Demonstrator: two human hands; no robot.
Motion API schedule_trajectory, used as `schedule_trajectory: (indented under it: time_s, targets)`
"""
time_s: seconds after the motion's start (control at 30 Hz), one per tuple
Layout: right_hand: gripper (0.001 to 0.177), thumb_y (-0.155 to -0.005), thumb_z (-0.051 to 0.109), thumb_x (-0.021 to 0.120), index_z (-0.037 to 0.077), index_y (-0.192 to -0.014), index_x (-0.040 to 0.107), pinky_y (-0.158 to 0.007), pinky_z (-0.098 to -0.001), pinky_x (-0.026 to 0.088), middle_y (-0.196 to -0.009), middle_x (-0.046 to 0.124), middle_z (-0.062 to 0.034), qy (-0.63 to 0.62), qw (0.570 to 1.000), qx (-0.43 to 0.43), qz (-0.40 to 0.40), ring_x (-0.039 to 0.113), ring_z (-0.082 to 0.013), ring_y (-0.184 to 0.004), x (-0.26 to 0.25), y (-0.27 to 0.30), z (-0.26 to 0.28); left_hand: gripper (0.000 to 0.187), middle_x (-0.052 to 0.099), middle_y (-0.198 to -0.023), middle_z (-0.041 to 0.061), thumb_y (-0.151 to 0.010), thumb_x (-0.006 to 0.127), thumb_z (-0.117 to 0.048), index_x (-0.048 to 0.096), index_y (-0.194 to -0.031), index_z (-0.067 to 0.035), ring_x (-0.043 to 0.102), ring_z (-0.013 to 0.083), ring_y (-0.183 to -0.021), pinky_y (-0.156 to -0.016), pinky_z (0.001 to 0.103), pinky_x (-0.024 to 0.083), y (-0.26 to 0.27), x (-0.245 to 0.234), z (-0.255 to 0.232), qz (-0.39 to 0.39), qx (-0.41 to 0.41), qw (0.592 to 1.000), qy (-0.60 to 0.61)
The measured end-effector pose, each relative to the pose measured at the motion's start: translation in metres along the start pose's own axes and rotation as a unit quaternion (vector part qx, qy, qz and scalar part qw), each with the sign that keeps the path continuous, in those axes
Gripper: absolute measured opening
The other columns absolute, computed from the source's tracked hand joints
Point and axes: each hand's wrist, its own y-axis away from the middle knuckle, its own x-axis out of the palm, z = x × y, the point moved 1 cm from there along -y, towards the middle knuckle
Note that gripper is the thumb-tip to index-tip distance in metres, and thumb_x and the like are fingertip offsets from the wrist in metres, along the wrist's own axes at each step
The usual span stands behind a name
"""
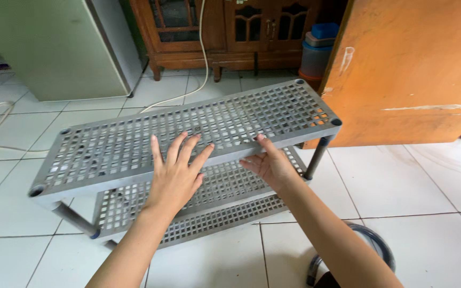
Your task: The person assembles a three-tier metal shelving unit by inserting vertical poles into the grid shelves and attaching curved handles to the top layer.
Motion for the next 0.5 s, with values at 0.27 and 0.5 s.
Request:
schedule_trajectory:
  time_s: [0.27, 0.5]
  targets:
    - [0.056, -0.091, 0.021, 0.085, -0.001, -0.126, 0.047, -0.083, -0.0361, 0.049, -0.113, 0.053, -0.0111, 0.389, 0.72, -0.449, -0.36, 0.055, -0.0247, -0.101, -0.12, 0.029, 0.015, 0.078, 0.045, -0.145, 0.004, -0.07, 0.08, -0.018, 0.056, -0.141, -0.036, 0.033, 0.0305, -0.141, -0.113, 0.08, 0.013, -0.038, 0.015, -0.018, 0.027, 0.026, 0.999, -0.022]
    - [0.046, -0.088, 0.015, 0.079, 0.002, -0.128, 0.062, -0.091, -0.0356, 0.054, -0.114, 0.068, -0.0107, 0.437, 0.782, -0.35, -0.274, 0.068, -0.0196, -0.106, -0.163, -0.002, 0.05, 0.08, 0.046, -0.14, 0.007, -0.072, 0.068, 0.005, 0.059, -0.14, -0.038, 0.035, 0.0305, -0.14, -0.115, 0.081, 0.014, -0.037, 0.024, -0.016, 0.022, 0.023, 0.999, -0.04]
